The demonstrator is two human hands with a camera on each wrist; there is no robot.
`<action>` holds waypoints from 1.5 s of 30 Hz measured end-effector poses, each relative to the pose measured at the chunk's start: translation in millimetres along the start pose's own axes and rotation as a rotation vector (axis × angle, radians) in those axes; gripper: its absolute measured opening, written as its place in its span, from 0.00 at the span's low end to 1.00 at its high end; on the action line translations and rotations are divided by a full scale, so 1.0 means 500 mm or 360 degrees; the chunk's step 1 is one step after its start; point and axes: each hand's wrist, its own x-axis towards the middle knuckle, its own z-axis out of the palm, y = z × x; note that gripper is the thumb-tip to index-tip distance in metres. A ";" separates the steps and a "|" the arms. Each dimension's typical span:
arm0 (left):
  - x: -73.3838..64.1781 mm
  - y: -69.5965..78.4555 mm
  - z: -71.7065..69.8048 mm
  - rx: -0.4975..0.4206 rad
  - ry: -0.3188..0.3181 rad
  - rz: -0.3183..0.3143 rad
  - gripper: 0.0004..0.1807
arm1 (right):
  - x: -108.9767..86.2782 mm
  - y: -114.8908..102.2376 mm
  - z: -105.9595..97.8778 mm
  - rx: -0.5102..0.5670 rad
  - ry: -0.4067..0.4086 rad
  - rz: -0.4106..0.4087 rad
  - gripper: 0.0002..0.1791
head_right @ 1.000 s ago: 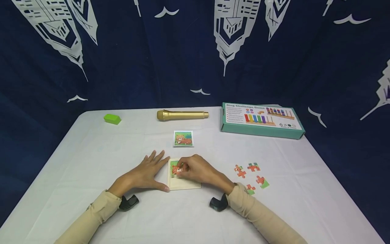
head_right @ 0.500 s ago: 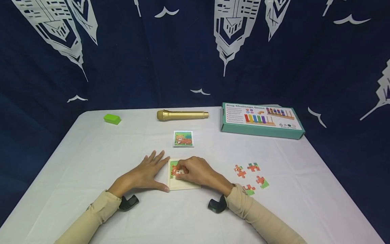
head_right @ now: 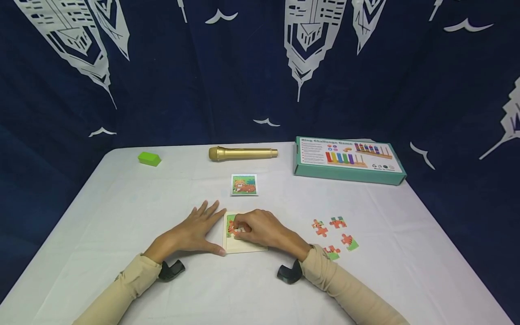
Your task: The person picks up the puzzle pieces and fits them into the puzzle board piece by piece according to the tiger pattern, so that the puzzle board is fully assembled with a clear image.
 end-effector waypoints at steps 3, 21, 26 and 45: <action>0.000 0.000 0.000 -0.0003 -0.0002 -0.0002 0.63 | 0.000 0.001 0.001 0.0009 0.0004 -0.0003 0.08; 0.001 0.000 0.001 -0.0011 -0.0006 -0.0010 0.63 | -0.001 -0.003 0.000 -0.0042 0.0033 0.0024 0.08; 0.001 -0.001 0.001 -0.0002 0.0000 -0.0012 0.63 | -0.004 -0.002 -0.007 -0.0002 0.0015 0.0013 0.08; 0.003 -0.002 0.006 -0.0053 0.0012 -0.0022 0.64 | -0.104 0.084 -0.088 0.0386 0.0159 0.0187 0.10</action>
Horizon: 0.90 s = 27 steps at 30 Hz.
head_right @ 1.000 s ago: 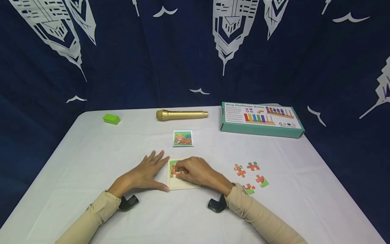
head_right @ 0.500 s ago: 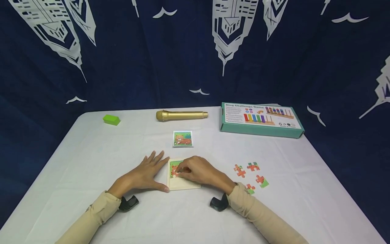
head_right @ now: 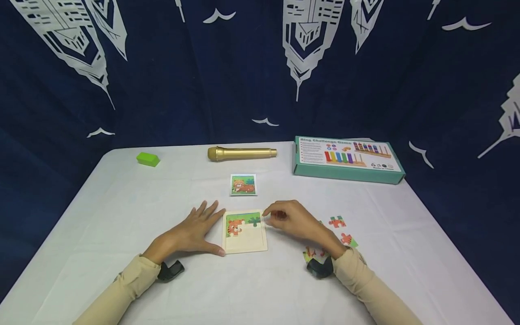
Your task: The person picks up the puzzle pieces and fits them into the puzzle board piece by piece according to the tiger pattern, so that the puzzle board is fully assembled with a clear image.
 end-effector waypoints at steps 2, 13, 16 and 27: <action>0.001 -0.001 0.000 0.0002 0.0001 -0.0004 0.64 | -0.017 0.011 -0.018 -0.0024 0.0056 0.0034 0.12; 0.001 -0.002 0.001 -0.0021 -0.0004 -0.0011 0.64 | -0.113 0.077 -0.102 -0.0109 0.0184 0.0276 0.23; 0.000 -0.002 0.001 -0.0024 -0.0003 -0.0013 0.64 | -0.131 0.095 -0.119 -0.0125 0.0145 0.0319 0.25; -0.002 0.000 -0.001 -0.0032 -0.0007 0.0013 0.64 | -0.170 0.123 -0.140 -0.0105 -0.0075 0.0529 0.32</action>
